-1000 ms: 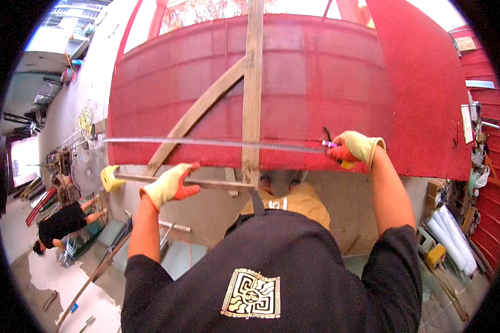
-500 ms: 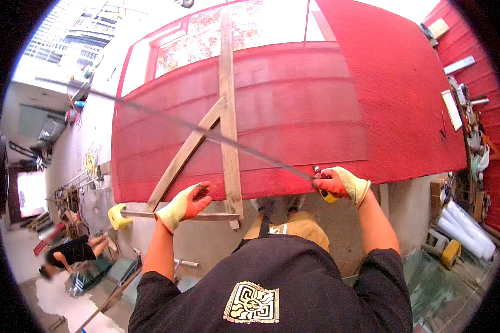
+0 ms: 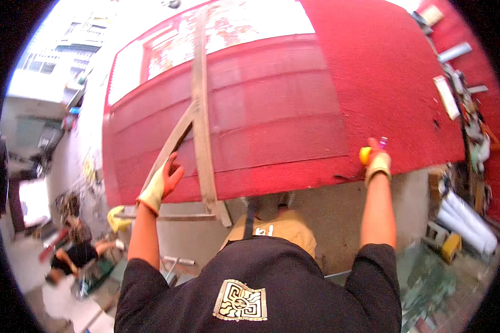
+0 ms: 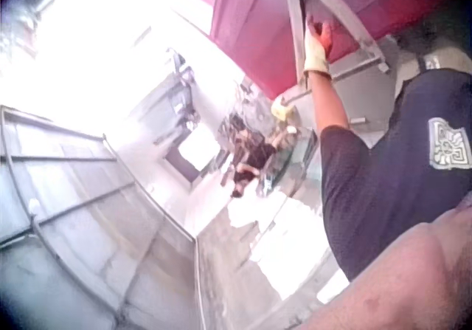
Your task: The person measures a large pane of glass on a workbench using a tape measure and marks it with a pen, then moves a wooden guide and a large metal T-square over the surface.
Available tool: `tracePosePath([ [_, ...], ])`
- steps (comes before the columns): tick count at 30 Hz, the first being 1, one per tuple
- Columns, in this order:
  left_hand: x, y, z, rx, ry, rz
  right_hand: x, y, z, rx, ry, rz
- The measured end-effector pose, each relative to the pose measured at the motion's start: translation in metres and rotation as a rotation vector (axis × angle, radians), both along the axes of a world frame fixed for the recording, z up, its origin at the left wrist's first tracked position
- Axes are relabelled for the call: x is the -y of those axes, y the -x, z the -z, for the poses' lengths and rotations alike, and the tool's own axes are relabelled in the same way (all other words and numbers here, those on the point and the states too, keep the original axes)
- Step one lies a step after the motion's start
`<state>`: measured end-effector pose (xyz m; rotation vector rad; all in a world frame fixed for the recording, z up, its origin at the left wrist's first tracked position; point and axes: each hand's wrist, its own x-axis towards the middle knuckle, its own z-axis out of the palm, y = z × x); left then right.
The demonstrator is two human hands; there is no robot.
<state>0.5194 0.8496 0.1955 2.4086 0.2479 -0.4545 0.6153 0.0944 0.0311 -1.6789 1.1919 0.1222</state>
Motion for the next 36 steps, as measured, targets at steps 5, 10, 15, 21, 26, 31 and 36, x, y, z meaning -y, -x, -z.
tracePosePath([
  [5, -0.02, -0.019, 0.026, 0.217, -0.202, 0.033, 0.031, -0.066, -0.014, -0.154, 0.415, -0.081],
  [10, -0.029, -0.064, 0.049, 0.362, -0.403, 0.222, 0.023, -0.064, -0.047, 0.222, 0.747, 0.163],
  [15, -0.048, -0.091, 0.063, 0.495, -0.519, 0.386, -0.125, -0.045, -0.133, 0.722, -0.107, -0.02],
  [21, -0.068, -0.117, 0.079, 0.708, -0.47, 0.533, -0.32, -0.03, -0.18, 0.58, -0.394, -0.342],
  [26, -0.08, -0.127, 0.083, 0.678, -0.313, 0.637, -0.419, -0.06, -0.16, 0.56, -0.911, -0.248],
  [31, -0.093, -0.134, 0.103, 0.811, -0.283, 0.628, -0.478, -0.089, -0.15, 0.562, -1.02, -0.245],
  [36, -0.096, -0.138, 0.112, 0.773, -0.247, 0.598, -0.497, -0.11, -0.138, 0.564, -1.041, -0.369],
])
